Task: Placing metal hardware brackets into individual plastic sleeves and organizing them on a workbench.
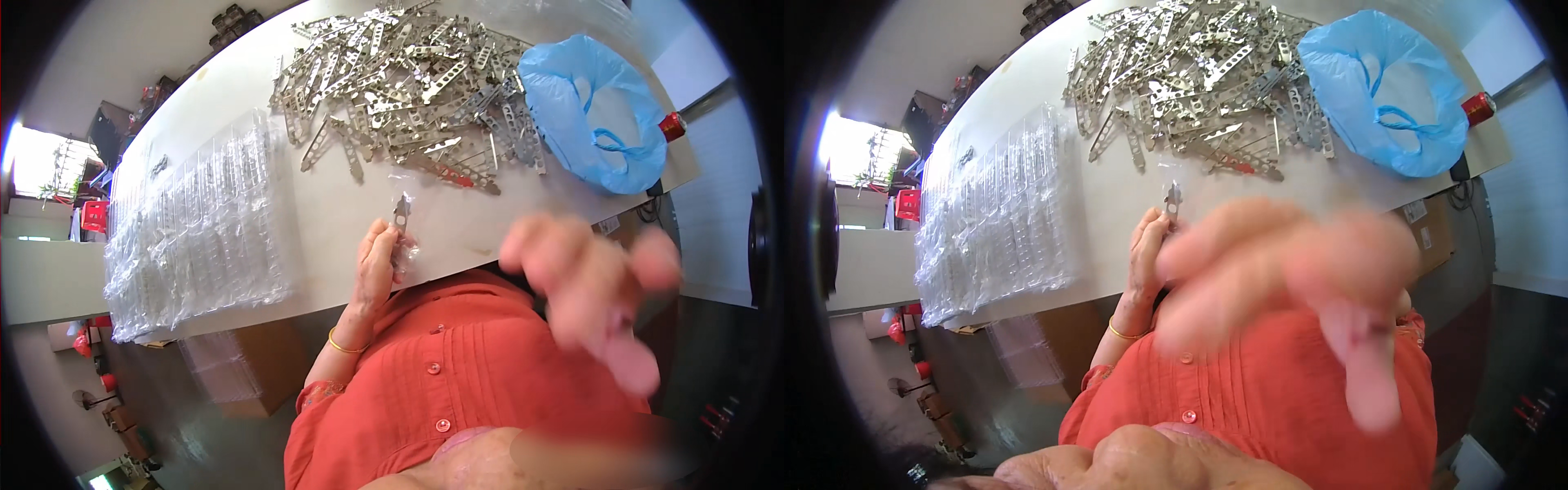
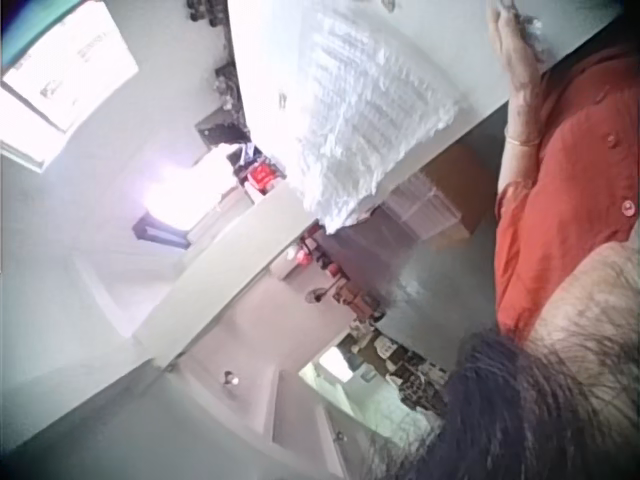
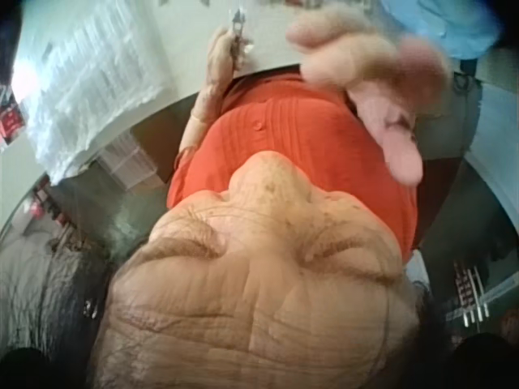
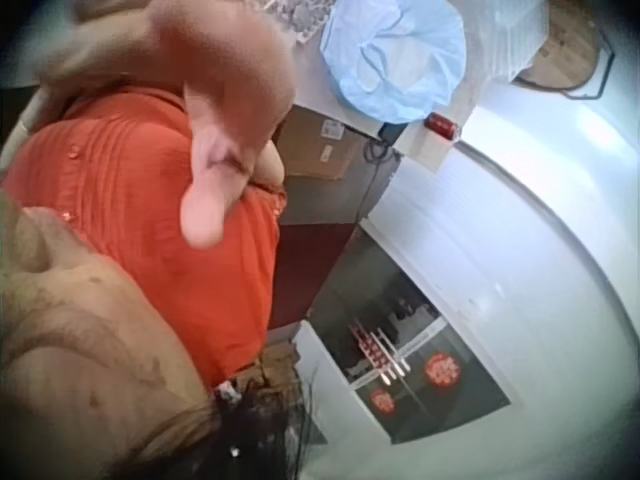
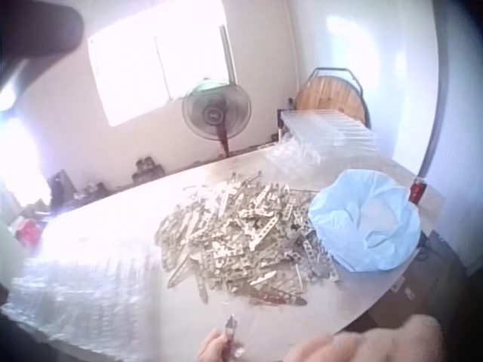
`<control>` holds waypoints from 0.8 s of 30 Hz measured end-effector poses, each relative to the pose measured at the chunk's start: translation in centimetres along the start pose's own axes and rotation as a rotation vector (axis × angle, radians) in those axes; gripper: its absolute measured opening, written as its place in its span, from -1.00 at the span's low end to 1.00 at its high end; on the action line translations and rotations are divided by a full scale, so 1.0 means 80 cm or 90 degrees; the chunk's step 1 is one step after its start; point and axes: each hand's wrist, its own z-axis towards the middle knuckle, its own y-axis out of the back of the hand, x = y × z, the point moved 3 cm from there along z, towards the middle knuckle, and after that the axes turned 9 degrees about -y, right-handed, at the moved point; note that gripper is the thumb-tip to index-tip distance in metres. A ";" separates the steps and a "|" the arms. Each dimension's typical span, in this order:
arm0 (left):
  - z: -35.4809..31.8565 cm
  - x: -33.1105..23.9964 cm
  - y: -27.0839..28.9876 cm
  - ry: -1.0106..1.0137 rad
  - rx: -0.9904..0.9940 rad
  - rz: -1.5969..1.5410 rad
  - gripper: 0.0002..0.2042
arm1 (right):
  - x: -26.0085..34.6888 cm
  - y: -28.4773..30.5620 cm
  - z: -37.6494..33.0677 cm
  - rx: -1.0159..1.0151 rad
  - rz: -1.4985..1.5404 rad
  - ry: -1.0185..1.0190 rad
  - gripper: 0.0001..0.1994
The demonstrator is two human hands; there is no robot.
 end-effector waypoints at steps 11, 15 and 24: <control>-0.007 -0.005 -0.005 0.050 -0.049 -0.005 -0.77 | 0.031 -0.086 0.026 -0.370 0.203 -0.010 -0.61; -0.003 -0.001 0.001 0.045 -0.056 0.020 -0.77 | 0.065 -0.115 0.035 -0.580 0.133 -0.198 -0.71; -0.010 -0.001 -0.006 0.044 -0.065 0.020 -0.76 | 0.032 -0.086 0.008 -0.245 0.208 0.164 -0.59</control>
